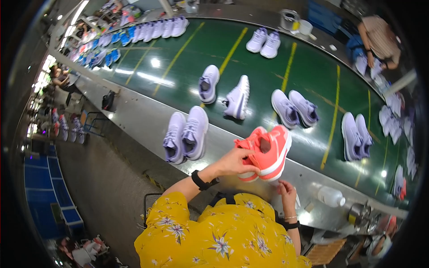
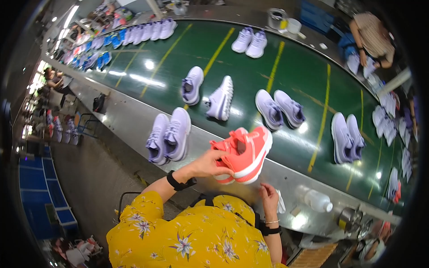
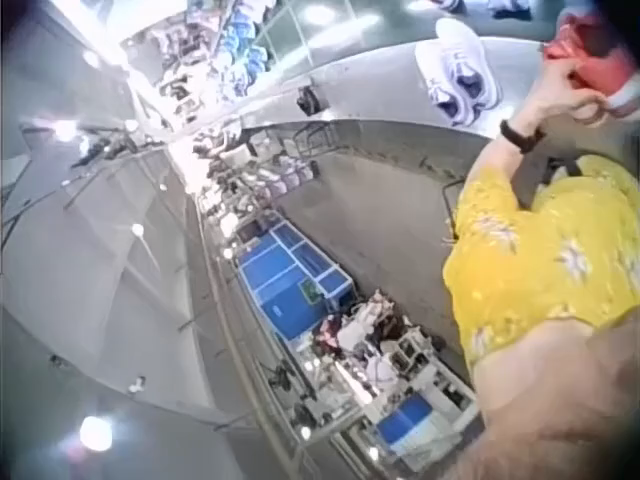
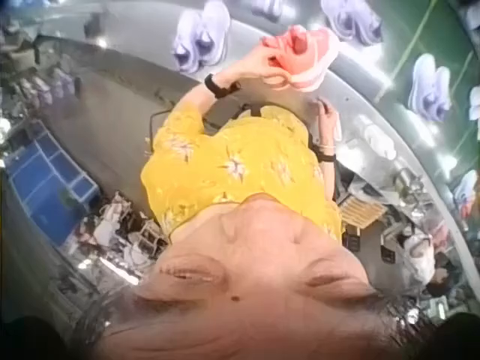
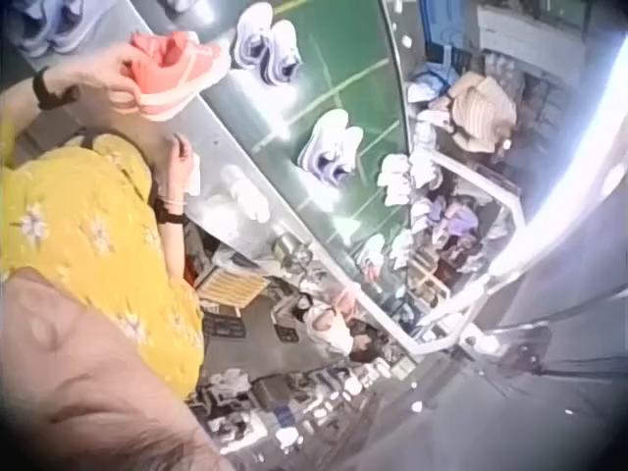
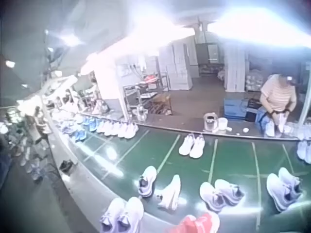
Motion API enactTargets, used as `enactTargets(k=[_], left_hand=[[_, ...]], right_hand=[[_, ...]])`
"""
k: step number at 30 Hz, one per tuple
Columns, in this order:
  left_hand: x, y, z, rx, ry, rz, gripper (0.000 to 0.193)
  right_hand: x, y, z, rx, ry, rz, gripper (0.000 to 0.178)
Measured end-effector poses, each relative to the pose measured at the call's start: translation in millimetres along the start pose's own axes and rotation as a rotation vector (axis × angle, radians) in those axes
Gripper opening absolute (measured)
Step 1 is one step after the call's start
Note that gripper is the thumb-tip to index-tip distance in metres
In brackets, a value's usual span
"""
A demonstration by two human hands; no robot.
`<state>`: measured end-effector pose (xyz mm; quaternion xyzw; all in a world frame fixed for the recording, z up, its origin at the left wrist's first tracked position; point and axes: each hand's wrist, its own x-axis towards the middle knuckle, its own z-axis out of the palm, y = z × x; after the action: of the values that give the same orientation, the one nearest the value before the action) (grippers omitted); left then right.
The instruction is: Checking and cleaning newly manufactured sneakers on a factory conveyor belt.
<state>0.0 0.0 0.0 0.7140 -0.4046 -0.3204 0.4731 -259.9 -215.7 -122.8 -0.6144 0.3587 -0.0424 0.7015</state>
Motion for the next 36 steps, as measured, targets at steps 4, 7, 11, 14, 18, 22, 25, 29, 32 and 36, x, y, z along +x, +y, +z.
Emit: enactTargets(k=[4, 7, 11, 14, 18, 22, 25, 29, 32, 36], left_hand=[[13.0, 6.8, -86.4, 0.108, 0.307, 0.027, 0.044], [22.5, -15.5, -158.8, 0.579, 0.592, 0.032, 0.041], [29.1, -88.0, -242.9, 0.894, 0.808, -0.012, 0.040], [24.4, -123.6, -289.9, 1.037, 0.857, -0.154, 0.040], [27.2, -173.1, -323.0, 1.122, 0.846, -0.289, 0.039], [22.4, -237.9, -300.7, 0.826, 0.823, -0.855, 0.071], [36.6, -235.5, -313.8, 0.336, 0.713, -0.724, 0.084], [-4.0, -181.3, -298.6, 0.668, 0.808, -0.666, 0.077], [-78.7, -176.6, -270.9, 0.433, 0.779, -0.466, 0.077], [-139.0, -128.4, -213.6, -0.225, 0.595, -0.686, 0.091]], right_hand=[[18.8, -8.3, 18.0, -0.187, -0.186, 0.095, 0.022], [36.7, -4.6, 44.8, -0.303, -0.299, 0.117, 0.020], [51.8, -5.6, 53.8, -0.432, -0.331, 0.150, 0.023], [59.7, -10.0, 54.3, -0.346, -0.322, 0.281, 0.024], [58.4, -5.9, 46.7, -0.315, -0.306, 0.367, 0.035], [57.4, -66.5, 65.7, -0.341, -0.289, 0.531, 0.043], [62.3, -2.3, 44.1, -0.323, -0.253, 0.522, 0.040], [79.3, -39.2, 49.8, -0.458, -0.347, 0.503, 0.043], [94.0, -54.2, 73.7, -0.626, -0.492, 0.259, 0.037], [105.0, -91.8, 139.9, -0.600, -0.646, 0.038, 0.044]])
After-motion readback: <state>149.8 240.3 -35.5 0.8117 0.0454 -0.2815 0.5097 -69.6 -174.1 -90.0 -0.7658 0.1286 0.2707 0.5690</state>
